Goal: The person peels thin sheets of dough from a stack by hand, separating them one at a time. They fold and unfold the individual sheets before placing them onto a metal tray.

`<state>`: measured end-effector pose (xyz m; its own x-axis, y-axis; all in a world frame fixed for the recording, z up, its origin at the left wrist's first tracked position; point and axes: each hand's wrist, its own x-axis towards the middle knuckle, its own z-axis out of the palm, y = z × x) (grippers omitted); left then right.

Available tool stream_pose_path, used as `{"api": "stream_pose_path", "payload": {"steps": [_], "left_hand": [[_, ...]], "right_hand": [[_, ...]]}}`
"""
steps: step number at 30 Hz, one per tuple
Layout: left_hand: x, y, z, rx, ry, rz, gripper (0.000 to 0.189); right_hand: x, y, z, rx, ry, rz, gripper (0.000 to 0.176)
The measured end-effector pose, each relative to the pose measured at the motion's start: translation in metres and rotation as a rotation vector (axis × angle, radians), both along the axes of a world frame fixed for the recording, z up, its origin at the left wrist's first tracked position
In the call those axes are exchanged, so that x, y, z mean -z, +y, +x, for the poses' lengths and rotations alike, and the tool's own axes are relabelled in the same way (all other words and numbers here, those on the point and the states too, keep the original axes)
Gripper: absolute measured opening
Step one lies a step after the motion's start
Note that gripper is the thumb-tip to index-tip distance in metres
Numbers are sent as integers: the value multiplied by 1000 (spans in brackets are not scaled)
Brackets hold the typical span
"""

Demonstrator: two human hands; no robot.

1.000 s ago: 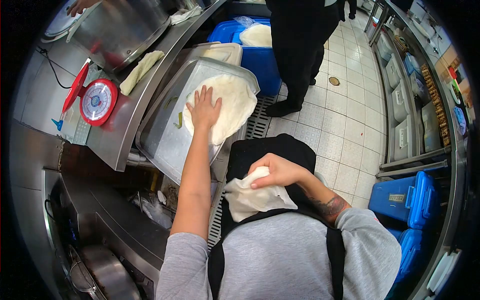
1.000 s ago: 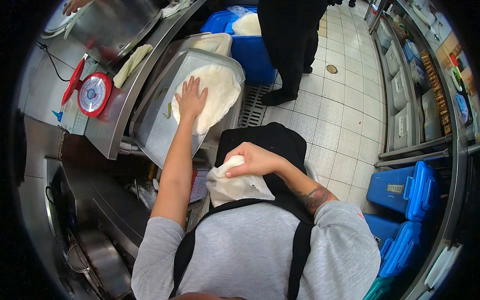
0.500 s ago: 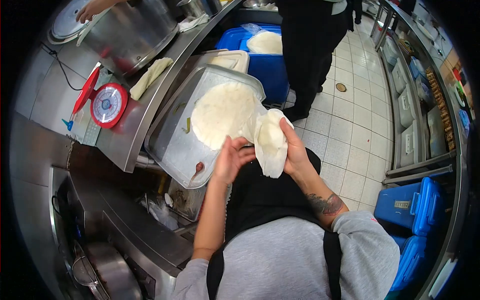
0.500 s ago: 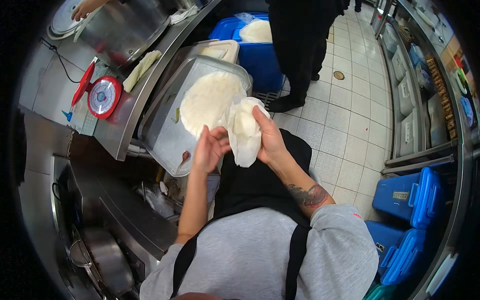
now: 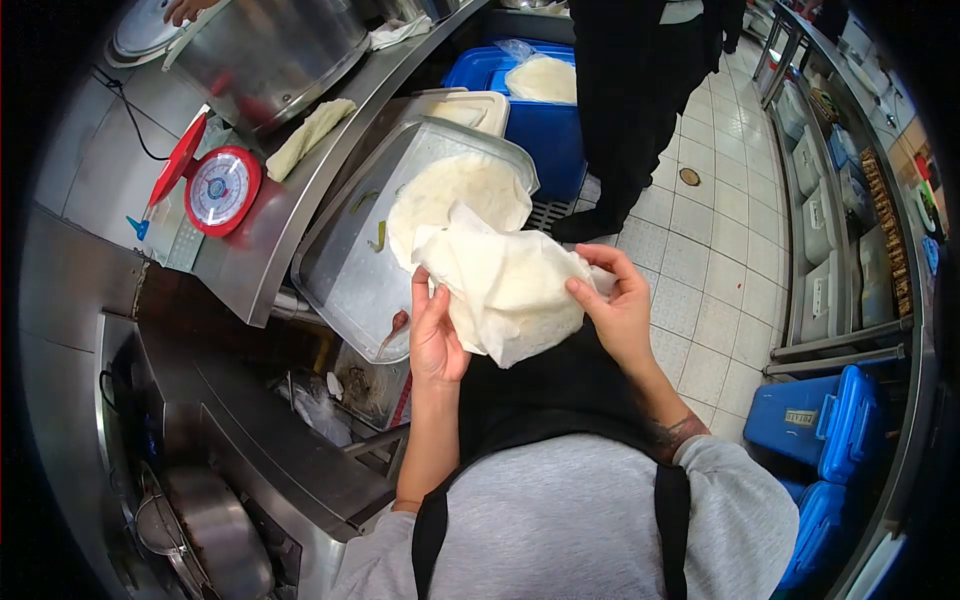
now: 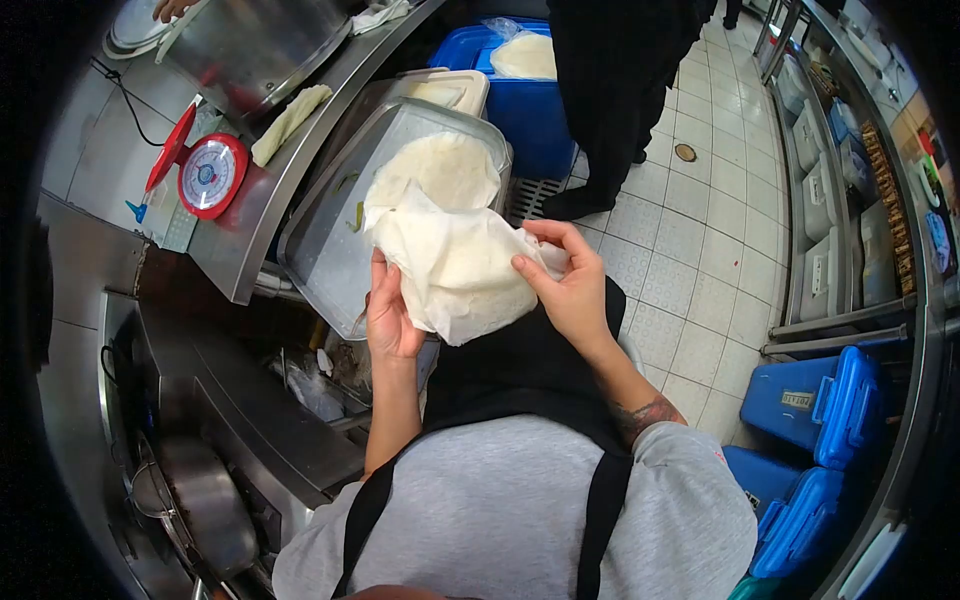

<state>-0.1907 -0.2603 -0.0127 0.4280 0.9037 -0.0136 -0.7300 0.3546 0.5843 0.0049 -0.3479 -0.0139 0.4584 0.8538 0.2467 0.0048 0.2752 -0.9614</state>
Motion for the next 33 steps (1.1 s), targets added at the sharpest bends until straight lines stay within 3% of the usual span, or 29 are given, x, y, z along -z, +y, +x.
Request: {"api": "stream_pose_path", "payload": {"steps": [2, 5, 9, 13, 16, 19, 21, 23, 26, 29, 30, 33], "left_hand": [[-8, -5, 1, -22, 13, 13, 49], [-12, -13, 2, -18, 34, 56, 49], [-21, -16, -7, 11, -14, 100, 50], [-20, -11, -29, 32, -124, -11, 61], [-7, -9, -37, 98, -234, -135, 67], [-14, -18, -21, 186, -292, -55, 66], [-19, -22, -13, 236, -167, 48, 59], [-16, -22, -10, 339, -99, 171, 55], [-16, -31, -9, 415, 18, 177, 50], [-19, -31, -10, 400, 94, 193, 48], [-20, -31, -11, 387, 130, 205, 48], [-21, -32, -11, 307, 357, 346, 48]], "right_hand": [[3, 3, -2, 41, -227, -20, 38], [-4, -2, -10, -109, -458, -107, 34], [5, -3, -11, -160, -306, -166, 25], [9, 4, 21, 114, -127, -106, 19], [-9, -2, 41, 90, -344, -20, 19], [-28, -9, 31, -126, -285, -8, 22], [-30, -9, 17, -235, -102, -1, 23], [-37, -11, 10, -310, -71, -77, 30], [-38, -5, -1, -393, -149, 39, 39], [-36, -2, -9, -321, -261, 102, 29], [-39, -3, -12, -284, -227, 75, 19], [-36, 1, -18, -178, -207, 140, 13]]}}
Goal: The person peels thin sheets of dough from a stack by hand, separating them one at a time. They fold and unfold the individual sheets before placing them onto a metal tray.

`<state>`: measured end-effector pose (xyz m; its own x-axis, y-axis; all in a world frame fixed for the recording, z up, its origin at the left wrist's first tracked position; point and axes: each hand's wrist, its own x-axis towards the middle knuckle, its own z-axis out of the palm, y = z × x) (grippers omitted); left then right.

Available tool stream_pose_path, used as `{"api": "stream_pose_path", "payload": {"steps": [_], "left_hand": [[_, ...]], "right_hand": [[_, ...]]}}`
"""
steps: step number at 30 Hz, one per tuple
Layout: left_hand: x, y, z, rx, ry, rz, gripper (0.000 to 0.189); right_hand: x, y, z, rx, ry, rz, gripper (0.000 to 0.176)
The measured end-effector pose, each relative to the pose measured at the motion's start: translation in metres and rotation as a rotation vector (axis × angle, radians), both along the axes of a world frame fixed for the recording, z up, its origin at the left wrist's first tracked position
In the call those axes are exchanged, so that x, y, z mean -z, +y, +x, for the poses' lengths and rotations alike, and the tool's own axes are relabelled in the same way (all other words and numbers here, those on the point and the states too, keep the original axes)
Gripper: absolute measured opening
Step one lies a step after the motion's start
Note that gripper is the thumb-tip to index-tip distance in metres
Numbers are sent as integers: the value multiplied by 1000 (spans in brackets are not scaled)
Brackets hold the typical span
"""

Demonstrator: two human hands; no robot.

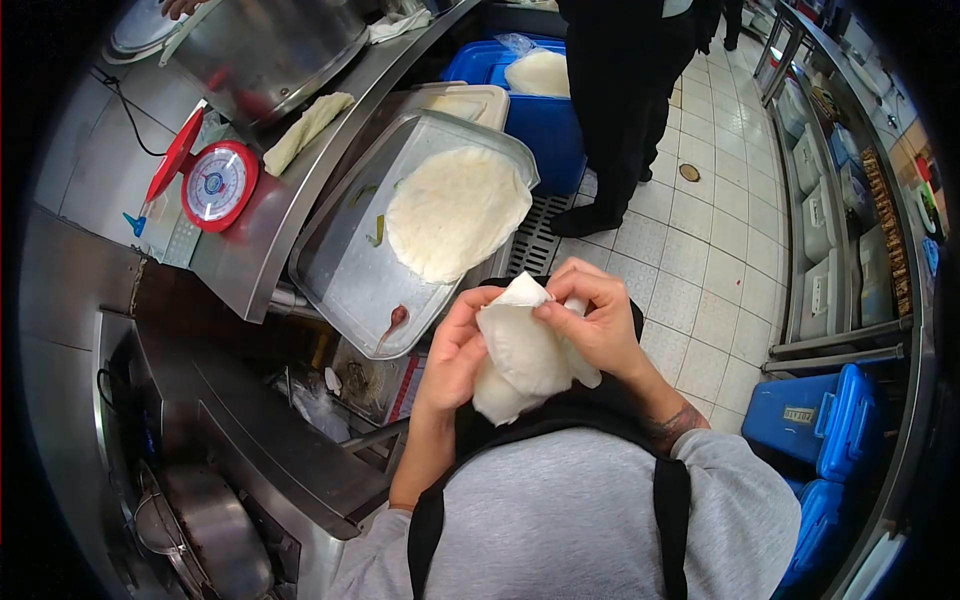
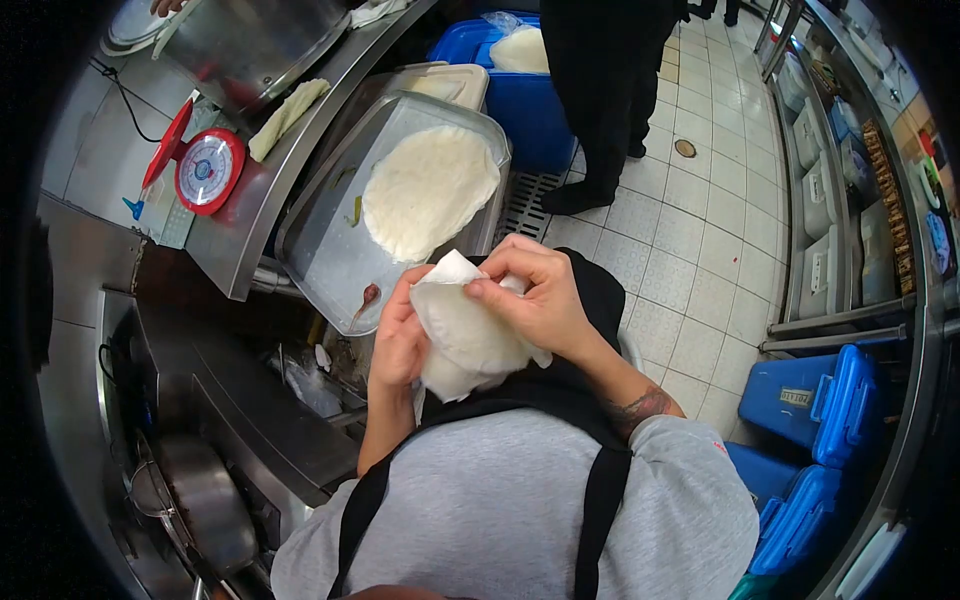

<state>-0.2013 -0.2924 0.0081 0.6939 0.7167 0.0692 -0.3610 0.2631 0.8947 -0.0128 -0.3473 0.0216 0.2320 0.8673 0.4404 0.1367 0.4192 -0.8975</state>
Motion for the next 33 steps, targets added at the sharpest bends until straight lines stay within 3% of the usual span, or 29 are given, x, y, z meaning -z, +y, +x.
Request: {"api": "stream_pose_path", "payload": {"steps": [3, 6, 7, 10, 13, 17, 23, 27, 30, 32, 33], "left_hand": [[2, -1, 4, -90, 27, 355, 39], [-6, -4, 12, -390, 271, 581, 27], [-3, -4, 12, -508, 256, 458, 21], [-7, 6, -6, -795, 398, 715, 18], [-29, 1, -34, -786, 755, 729, 15], [-17, -8, -42, -637, 717, 490, 21], [-11, -8, -54, -601, 793, 487, 35], [-11, -9, -52, -542, 851, 479, 38], [-1, -6, -44, -475, 872, 524, 36], [-10, -6, -33, -418, 919, 563, 34], [-14, -7, -28, -413, 908, 559, 32]], "right_hand": [[-2, 1, -3, 86, -102, -10, 13], [-14, 7, -8, 27, -289, 29, 15], [-21, 10, -6, -83, -351, -30, 15], [-39, 42, 9, -95, -421, 63, 16], [-59, 83, 14, -80, -473, 65, 16], [-78, 148, -5, -230, -422, 209, 16], [-62, 218, 14, 111, -142, 217, 32], [15, 210, 53, 421, -385, -103, 58], [53, 171, 58, 690, -632, -123, 60], [51, 135, 54, 572, -620, -29, 58], [42, 114, 48, 386, -527, -15, 58]]}}
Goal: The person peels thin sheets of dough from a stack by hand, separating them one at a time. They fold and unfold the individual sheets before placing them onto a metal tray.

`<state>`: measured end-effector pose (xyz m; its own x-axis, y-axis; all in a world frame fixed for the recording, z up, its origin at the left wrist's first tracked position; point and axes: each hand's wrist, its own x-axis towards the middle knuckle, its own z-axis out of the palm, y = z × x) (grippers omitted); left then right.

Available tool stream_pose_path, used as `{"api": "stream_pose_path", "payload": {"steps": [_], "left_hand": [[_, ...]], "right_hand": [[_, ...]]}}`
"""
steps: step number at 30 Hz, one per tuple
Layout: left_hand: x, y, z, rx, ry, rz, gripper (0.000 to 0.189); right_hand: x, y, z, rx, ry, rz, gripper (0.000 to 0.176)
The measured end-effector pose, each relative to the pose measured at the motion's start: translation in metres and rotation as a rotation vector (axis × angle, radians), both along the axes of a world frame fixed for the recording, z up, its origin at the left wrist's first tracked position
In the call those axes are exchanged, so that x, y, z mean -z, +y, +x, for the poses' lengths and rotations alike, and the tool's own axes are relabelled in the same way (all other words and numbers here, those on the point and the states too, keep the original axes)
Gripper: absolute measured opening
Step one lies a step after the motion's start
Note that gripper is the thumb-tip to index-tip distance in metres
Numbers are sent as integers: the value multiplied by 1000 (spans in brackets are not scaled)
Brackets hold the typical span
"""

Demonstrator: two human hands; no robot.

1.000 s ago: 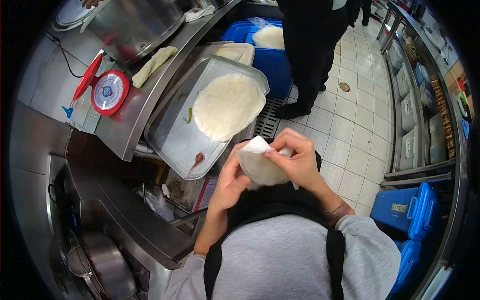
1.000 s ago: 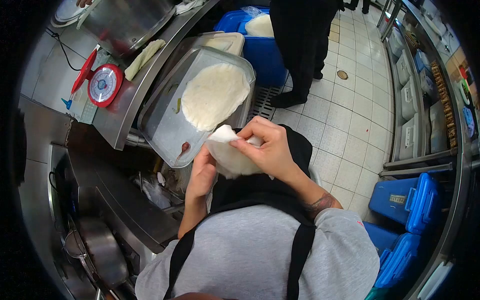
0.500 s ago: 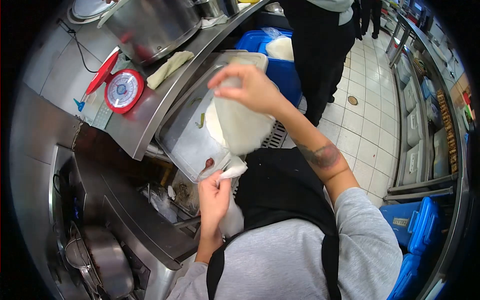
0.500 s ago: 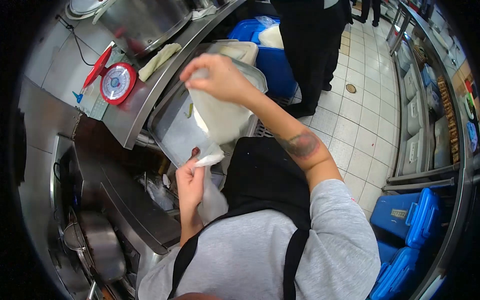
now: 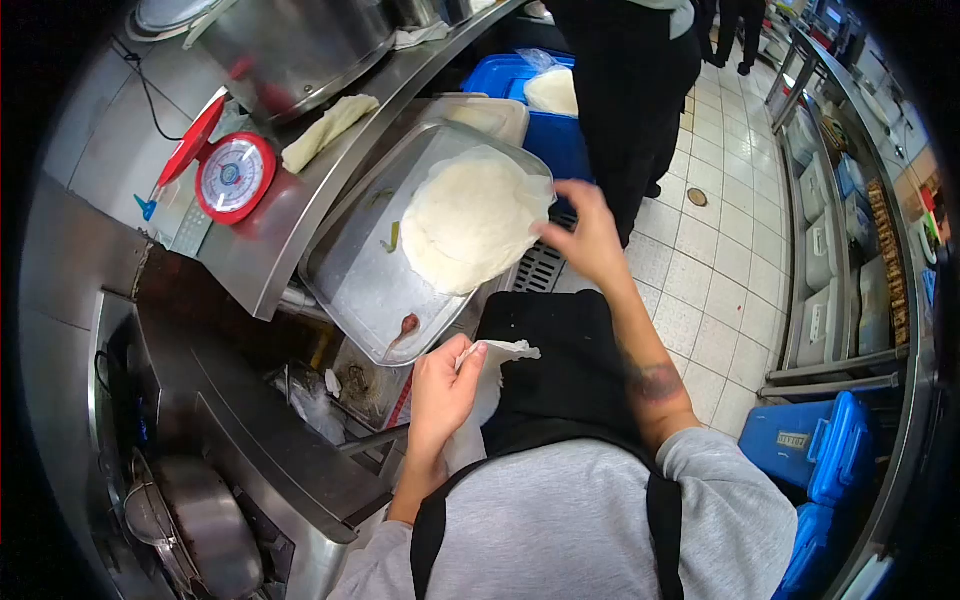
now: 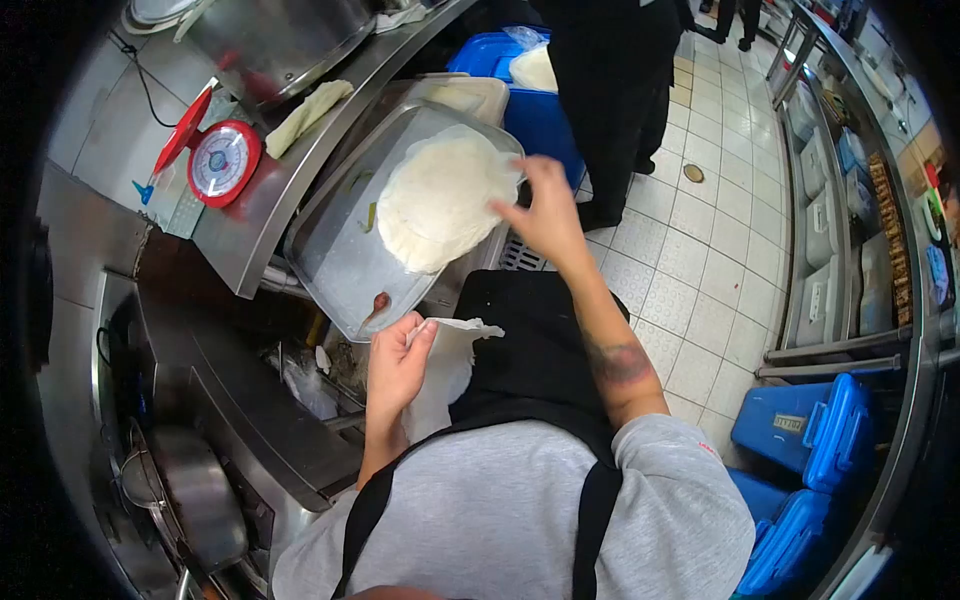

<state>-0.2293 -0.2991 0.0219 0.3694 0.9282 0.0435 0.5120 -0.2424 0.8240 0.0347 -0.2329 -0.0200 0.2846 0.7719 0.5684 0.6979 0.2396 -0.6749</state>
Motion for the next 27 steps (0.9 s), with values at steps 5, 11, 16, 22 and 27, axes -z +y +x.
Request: {"api": "stream_pose_path", "payload": {"steps": [5, 11, 16, 22, 27], "left_hand": [[-4, 3, 15, 45, -107, -16, 24], [-18, 9, 11, 109, -174, -144, 16], [-2, 24, -18, 341, -272, -341, 19], [15, 14, -29, 331, -519, -385, 17], [13, 13, -27, 139, -625, -412, 14]], "right_hand": [[-45, -79, -29, -980, 252, -390, 69], [-31, -96, -33, -673, 519, -427, 18], [-48, -105, -18, -732, 980, -468, 17], [-47, -112, -13, -623, 1048, -396, 17], [-42, -110, -2, -618, 891, -378, 15]]}}
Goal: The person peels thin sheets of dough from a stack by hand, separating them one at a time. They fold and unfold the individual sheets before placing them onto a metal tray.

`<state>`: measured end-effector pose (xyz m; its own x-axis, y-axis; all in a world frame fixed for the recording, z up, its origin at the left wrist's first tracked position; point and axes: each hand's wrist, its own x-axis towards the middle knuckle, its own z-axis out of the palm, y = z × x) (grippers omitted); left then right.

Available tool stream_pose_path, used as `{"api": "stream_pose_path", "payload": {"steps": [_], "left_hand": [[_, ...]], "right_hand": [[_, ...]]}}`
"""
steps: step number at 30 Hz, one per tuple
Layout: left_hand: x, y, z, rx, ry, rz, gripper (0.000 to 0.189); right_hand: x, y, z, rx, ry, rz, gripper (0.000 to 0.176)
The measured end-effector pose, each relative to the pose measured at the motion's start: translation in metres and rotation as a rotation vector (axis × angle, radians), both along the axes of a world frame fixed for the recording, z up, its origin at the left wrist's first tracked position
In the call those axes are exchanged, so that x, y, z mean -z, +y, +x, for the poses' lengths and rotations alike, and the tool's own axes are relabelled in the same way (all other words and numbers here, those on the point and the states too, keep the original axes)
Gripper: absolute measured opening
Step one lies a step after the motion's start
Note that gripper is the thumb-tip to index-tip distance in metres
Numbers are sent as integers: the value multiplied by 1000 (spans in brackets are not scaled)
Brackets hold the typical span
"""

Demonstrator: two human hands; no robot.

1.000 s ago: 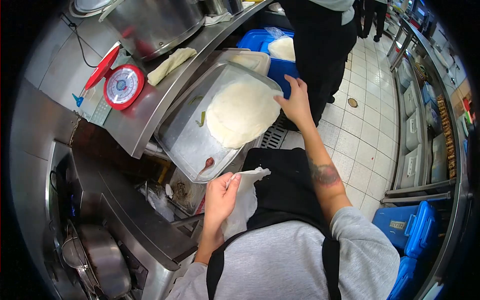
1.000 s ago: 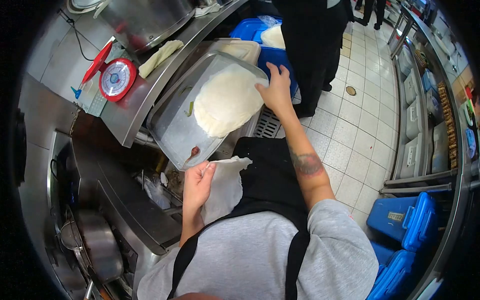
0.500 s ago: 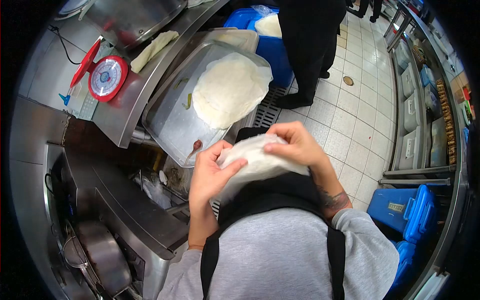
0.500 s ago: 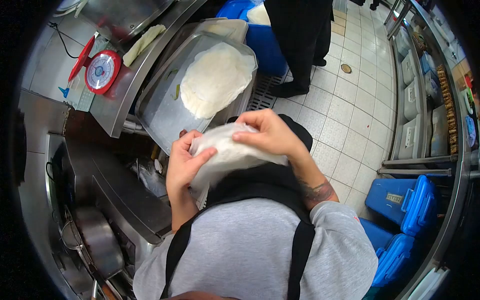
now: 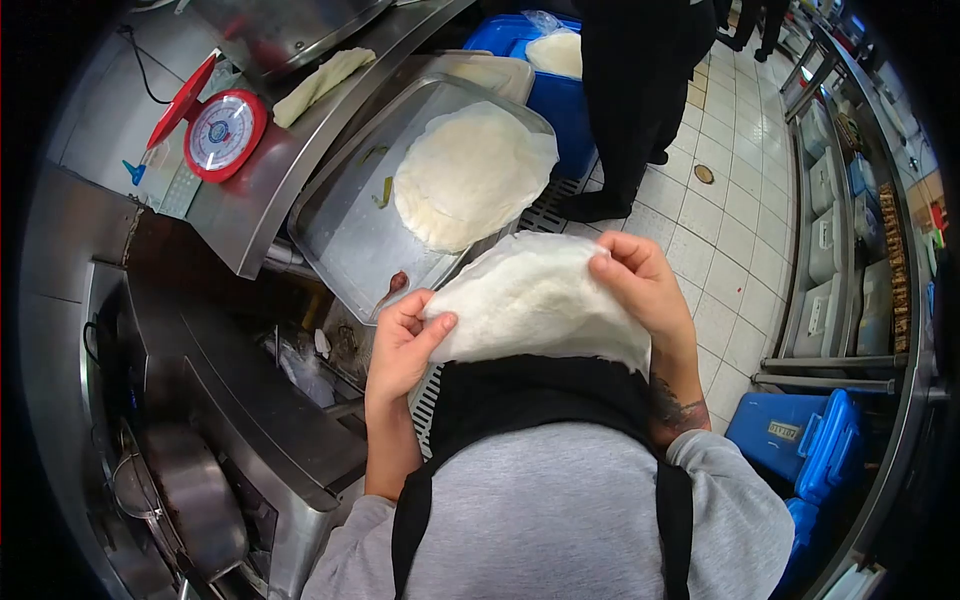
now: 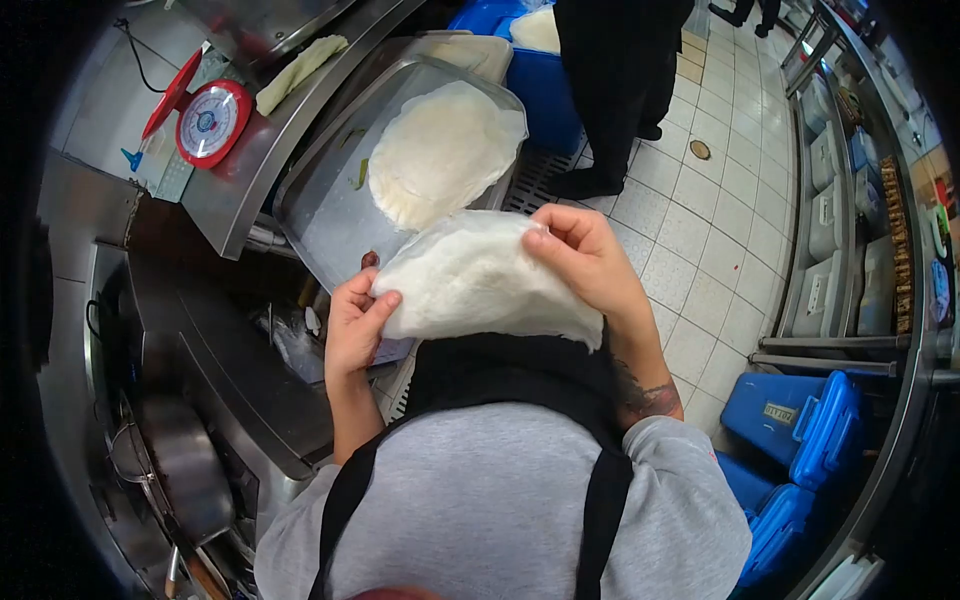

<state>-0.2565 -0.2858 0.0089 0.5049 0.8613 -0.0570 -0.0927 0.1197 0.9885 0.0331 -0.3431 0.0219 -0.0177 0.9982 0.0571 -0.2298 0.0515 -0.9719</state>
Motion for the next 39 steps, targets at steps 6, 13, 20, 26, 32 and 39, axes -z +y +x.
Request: {"api": "stream_pose_path", "payload": {"steps": [6, 13, 20, 26, 32, 39], "left_hand": [[-20, -3, 10, 83, 53, 83, 15], [-25, 0, 15, 184, 91, 146, 16], [-20, 10, 19, 52, 163, 177, 15], [-5, 15, 41, -184, 168, 254, 10], [30, -1, 57, -235, 164, 333, 23], [12, -26, 84, 84, -69, -21, 27]], "right_hand": [[6, 1, -6, -38, -283, -25, 17], [-3, 1, -18, -148, -491, 102, 23], [-12, 1, -11, -178, -319, 33, 22], [-5, 3, -11, -97, -323, 270, 21], [-11, 2, -17, -70, -439, 229, 21], [-6, -3, -32, -33, -283, 147, 26]]}}
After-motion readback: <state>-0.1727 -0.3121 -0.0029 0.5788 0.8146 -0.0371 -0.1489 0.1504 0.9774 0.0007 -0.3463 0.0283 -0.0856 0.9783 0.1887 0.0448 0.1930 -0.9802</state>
